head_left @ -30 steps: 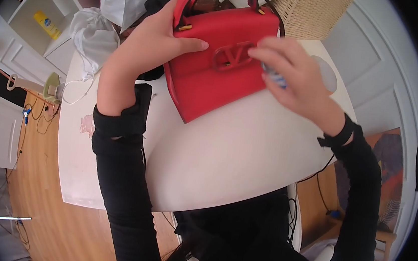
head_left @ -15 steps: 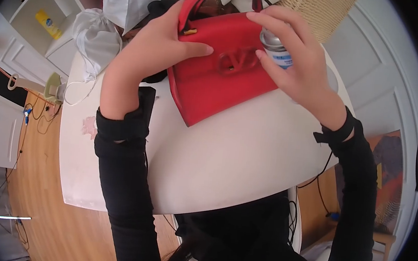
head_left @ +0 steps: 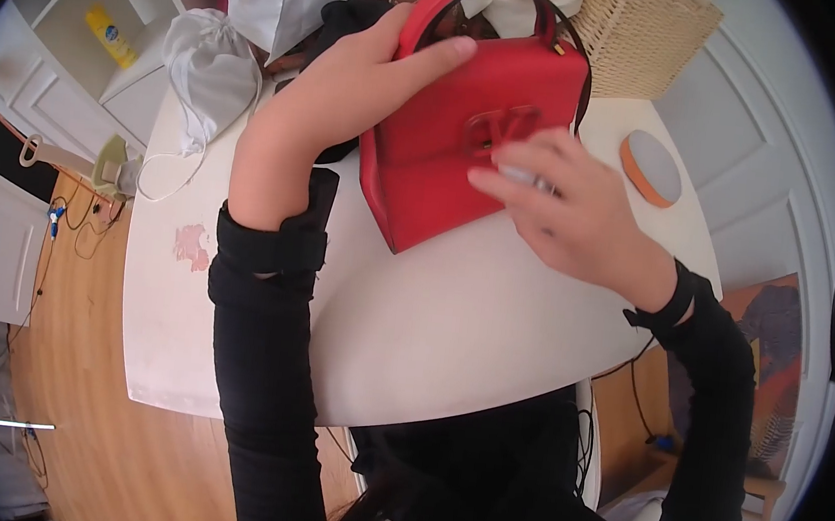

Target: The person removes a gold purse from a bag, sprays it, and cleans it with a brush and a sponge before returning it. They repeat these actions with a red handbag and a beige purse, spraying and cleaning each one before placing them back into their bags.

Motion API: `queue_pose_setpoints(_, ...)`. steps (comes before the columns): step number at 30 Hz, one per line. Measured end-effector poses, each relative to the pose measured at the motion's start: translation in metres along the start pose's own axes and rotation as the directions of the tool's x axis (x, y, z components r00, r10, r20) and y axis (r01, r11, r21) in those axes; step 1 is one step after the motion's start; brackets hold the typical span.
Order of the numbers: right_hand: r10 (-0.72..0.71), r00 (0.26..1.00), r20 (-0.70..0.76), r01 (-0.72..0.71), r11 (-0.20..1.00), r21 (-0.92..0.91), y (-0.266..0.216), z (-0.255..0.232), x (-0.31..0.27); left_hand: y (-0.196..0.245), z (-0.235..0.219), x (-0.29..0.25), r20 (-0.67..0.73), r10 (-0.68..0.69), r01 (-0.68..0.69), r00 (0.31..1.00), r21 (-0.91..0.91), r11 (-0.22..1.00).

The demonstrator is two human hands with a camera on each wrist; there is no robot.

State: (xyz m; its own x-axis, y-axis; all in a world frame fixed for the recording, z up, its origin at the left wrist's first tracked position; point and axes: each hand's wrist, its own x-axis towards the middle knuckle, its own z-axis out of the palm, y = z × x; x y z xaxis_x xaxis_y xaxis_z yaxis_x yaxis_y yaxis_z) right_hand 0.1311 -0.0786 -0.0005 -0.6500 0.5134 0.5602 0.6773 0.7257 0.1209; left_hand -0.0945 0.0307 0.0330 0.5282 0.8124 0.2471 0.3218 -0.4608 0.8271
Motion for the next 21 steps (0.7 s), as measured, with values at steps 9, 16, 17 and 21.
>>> queue_pose_setpoints(9, 0.038, 0.981, -0.190, -0.039, 0.999, -0.006, 0.012, 0.001, 0.043, -0.011, 0.005, 0.002, -0.057, 0.058, -0.062, 0.997, -0.075, 0.995)
queue_pose_setpoints(16, -0.080, 0.988, 0.131, 0.080, 0.997, 0.003, -0.031, 0.027, -0.008, -0.009, 0.000, 0.006, -0.028, -0.006, 0.005, 1.000, -0.026, 1.000)
queue_pose_setpoints(17, -0.113, 0.985, 0.128, 0.113, 0.994, 0.008, -0.034, 0.029, -0.010, -0.009, 0.001, 0.006, -0.012, -0.024, 0.023, 1.000, -0.033, 0.999)
queue_pose_setpoints(21, -0.026, 0.990, -0.135, 0.019, 0.998, -0.057, -0.018, 0.024, 0.025, -0.015, 0.002, 0.006, -0.024, 0.033, -0.035, 0.999, -0.075, 0.997)
